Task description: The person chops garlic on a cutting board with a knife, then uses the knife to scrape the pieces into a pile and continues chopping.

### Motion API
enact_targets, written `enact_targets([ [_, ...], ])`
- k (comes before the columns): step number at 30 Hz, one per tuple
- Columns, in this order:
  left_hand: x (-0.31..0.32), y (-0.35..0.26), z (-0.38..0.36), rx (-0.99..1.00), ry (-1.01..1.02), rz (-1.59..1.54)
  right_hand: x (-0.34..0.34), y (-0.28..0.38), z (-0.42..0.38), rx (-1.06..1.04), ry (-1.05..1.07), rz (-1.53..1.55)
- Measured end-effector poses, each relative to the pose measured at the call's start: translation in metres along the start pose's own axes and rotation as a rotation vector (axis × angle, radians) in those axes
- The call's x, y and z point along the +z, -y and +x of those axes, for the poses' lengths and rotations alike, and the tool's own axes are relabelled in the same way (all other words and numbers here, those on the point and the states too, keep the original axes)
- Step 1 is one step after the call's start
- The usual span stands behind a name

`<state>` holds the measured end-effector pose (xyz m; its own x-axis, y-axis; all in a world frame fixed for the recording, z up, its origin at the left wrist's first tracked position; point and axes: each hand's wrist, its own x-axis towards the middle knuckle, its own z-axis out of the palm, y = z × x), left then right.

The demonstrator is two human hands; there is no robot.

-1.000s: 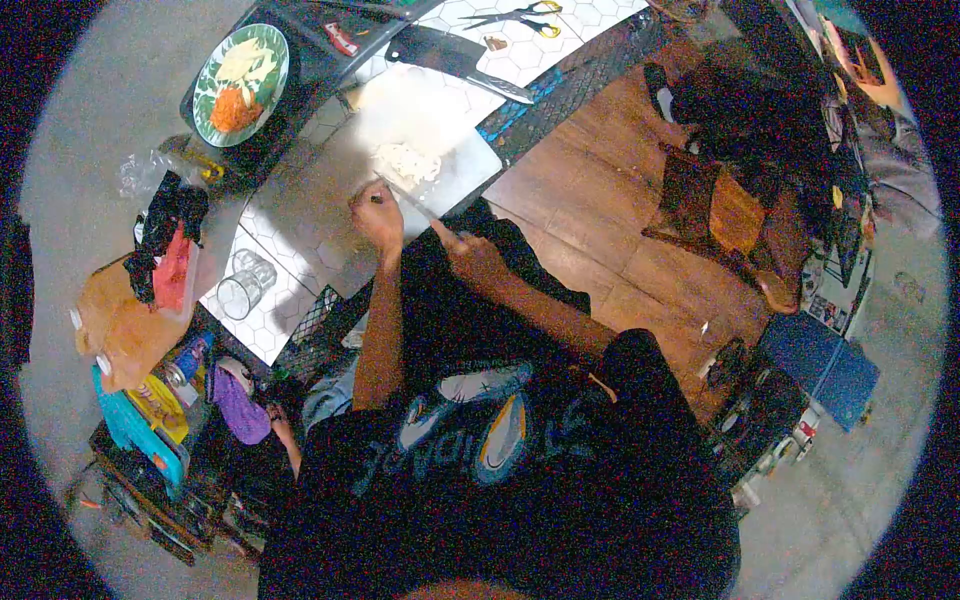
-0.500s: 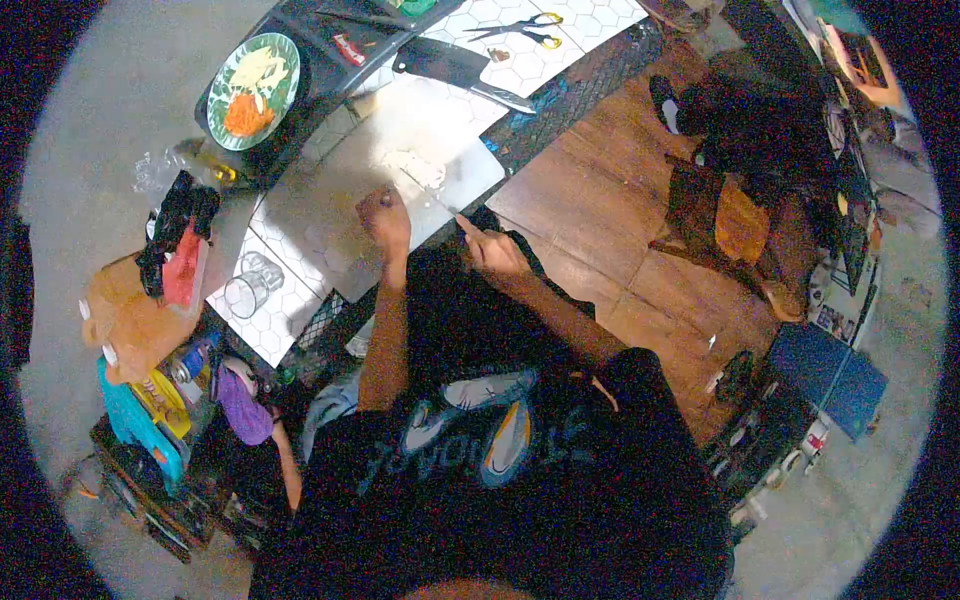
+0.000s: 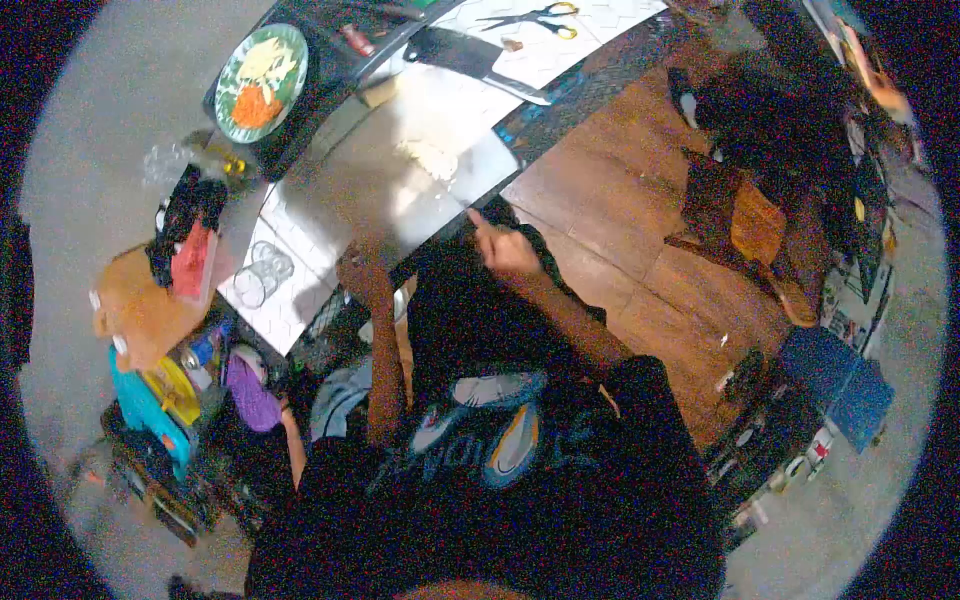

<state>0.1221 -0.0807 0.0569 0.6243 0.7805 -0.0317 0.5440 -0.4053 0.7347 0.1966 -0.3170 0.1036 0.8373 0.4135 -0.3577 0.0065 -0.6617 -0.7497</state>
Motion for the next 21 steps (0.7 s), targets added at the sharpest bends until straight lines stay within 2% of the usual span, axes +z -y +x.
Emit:
enact_targets([
  [1, -0.003, 0.023, -0.006, -0.012, -0.009, 0.021, -0.001, 0.000, -0.002, 0.048, 0.008, 0.015],
  [3, 0.007, 0.067, -0.011, 0.167, 0.030, 0.315, 0.007, -0.009, -0.003, -0.032, -0.024, 0.050],
  [4, 0.009, 0.067, -0.010, 0.246, -0.001, 0.333, 0.001, -0.002, -0.004, -0.033, -0.020, 0.090],
  [6, 0.012, 0.068, -0.009, 0.211, -0.026, 0.328, -0.001, -0.003, -0.005, -0.042, -0.015, 0.069],
  [8, 0.009, 0.054, -0.006, 0.187, -0.060, 0.316, 0.006, -0.008, -0.006, -0.082, -0.043, 0.005],
  [11, 0.013, 0.049, 0.002, 0.195, 0.027, 0.391, 0.009, -0.004, -0.002, -0.119, -0.108, -0.018],
  [14, 0.026, 0.053, 0.008, 0.311, 0.021, 0.319, 0.018, -0.005, -0.013, -0.090, -0.156, 0.017],
  [16, 0.035, 0.038, 0.018, 0.425, -0.016, 0.488, 0.023, -0.006, -0.010, -0.101, -0.195, -0.002],
  [19, 0.050, 0.008, 0.036, 0.551, 0.069, 0.183, 0.026, -0.001, -0.015, -0.042, -0.196, 0.009],
  [20, 0.057, -0.003, 0.041, 0.554, 0.072, 0.184, 0.026, 0.001, -0.016, -0.041, -0.198, 0.012],
  [21, 0.063, -0.015, 0.045, 0.545, 0.186, 0.160, 0.025, 0.001, -0.018, -0.025, -0.215, 0.056],
])
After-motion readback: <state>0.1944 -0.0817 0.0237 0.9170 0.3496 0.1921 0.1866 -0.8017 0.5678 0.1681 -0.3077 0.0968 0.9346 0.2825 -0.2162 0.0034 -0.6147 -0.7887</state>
